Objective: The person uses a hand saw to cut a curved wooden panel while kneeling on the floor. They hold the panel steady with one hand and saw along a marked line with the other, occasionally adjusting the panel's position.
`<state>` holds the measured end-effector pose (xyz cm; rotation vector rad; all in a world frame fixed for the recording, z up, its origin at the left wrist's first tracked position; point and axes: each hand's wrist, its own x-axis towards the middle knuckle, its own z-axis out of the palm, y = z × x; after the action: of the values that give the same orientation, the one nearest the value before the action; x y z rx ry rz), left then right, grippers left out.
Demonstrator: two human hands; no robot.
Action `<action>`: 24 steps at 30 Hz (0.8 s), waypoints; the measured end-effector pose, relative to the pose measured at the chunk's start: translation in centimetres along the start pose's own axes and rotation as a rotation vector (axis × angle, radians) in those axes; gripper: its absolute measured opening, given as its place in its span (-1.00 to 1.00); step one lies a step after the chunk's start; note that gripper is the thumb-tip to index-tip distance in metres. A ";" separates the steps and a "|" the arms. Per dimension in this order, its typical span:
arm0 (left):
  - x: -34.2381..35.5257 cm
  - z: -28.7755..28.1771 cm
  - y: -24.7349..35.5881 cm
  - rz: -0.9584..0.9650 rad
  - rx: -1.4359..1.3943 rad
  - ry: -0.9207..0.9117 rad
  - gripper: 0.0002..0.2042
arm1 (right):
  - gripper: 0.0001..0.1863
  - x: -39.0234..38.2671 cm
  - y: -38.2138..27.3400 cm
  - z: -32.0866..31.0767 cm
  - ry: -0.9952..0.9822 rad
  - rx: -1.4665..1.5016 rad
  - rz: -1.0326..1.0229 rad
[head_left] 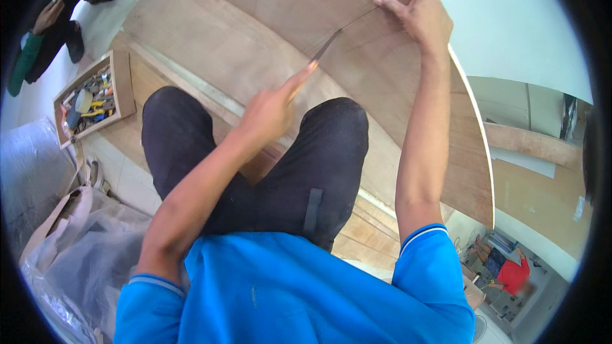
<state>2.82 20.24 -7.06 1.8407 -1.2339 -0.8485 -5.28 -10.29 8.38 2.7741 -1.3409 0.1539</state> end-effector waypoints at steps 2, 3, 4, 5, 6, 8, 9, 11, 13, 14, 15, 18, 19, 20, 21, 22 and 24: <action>-7.3 -5.2 3.9 -0.092 -0.042 -0.097 -0.13 | -0.27 -0.9 0.1 -0.5 -0.037 0.015 0.031; -9.0 -6.2 4.1 -0.119 -0.040 -0.086 -0.15 | -0.27 -0.8 -0.5 -0.7 -0.030 -0.013 0.035; -10.2 -6.8 4.0 -0.143 -0.040 -0.087 -0.16 | -0.27 -1.0 -0.6 -0.6 -0.029 -0.044 0.051; -10.4 -6.9 3.9 -0.163 -0.042 -0.093 -0.17 | -0.27 -0.9 -0.6 -0.6 -0.007 -0.032 0.045; -7.9 -5.9 3.6 -0.209 0.082 -0.154 -0.19 | -0.27 -1.0 -0.7 -0.6 0.013 -0.024 0.029; 2.7 -0.4 -0.4 -0.123 0.128 -0.078 -0.20 | -0.27 -1.2 -1.0 -0.7 0.028 -0.009 -0.006; 7.6 2.8 -3.5 0.009 0.057 0.062 -0.21 | -0.27 -1.1 -1.2 -0.4 0.028 0.003 -0.026; 9.7 2.9 -5.4 0.086 -0.002 0.162 -0.23 | -0.27 0.4 -2.6 -0.5 0.059 0.004 -0.071; 7.5 2.8 -2.5 -0.031 -0.004 0.023 -0.22 | -0.26 -0.2 -2.1 0.0 0.049 -0.035 -0.091; 6.7 1.5 -0.6 -0.080 0.008 -0.030 -0.21 | -0.26 0.0 -1.7 -0.2 0.039 -0.006 -0.065; 3.9 0.3 1.0 -0.070 0.000 -0.049 -0.22 | -0.27 -0.6 -0.8 -0.2 0.016 0.022 -0.026; -6.2 -5.6 6.2 -0.129 -0.111 -0.158 -0.23 | -0.28 -1.9 0.2 0.3 0.048 -0.016 0.027; -7.7 -6.2 5.9 -0.131 -0.110 -0.140 -0.22 | -0.28 -1.9 0.0 0.4 0.075 -0.046 0.022; -8.6 -6.6 5.6 -0.135 -0.106 -0.123 -0.21 | -0.28 -1.9 -0.8 0.0 0.047 -0.046 0.016; -8.9 -6.7 5.3 -0.136 -0.101 -0.108 -0.20 | -0.29 -1.9 -2.0 -0.9 0.022 -0.048 0.012; -6.8 -6.0 4.3 -0.146 -0.013 -0.102 -0.19 | -0.29 -1.8 -3.1 -1.2 -0.004 -0.046 -0.004; -0.3 -1.0 0.5 -0.128 0.070 -0.074 -0.20 | -0.29 -2.0 -3.0 -1.0 -0.015 -0.008 -0.006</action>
<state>3.37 20.61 -6.12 1.9767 -1.2149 -0.9617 -4.18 -6.79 9.10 2.7780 -1.3334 0.1281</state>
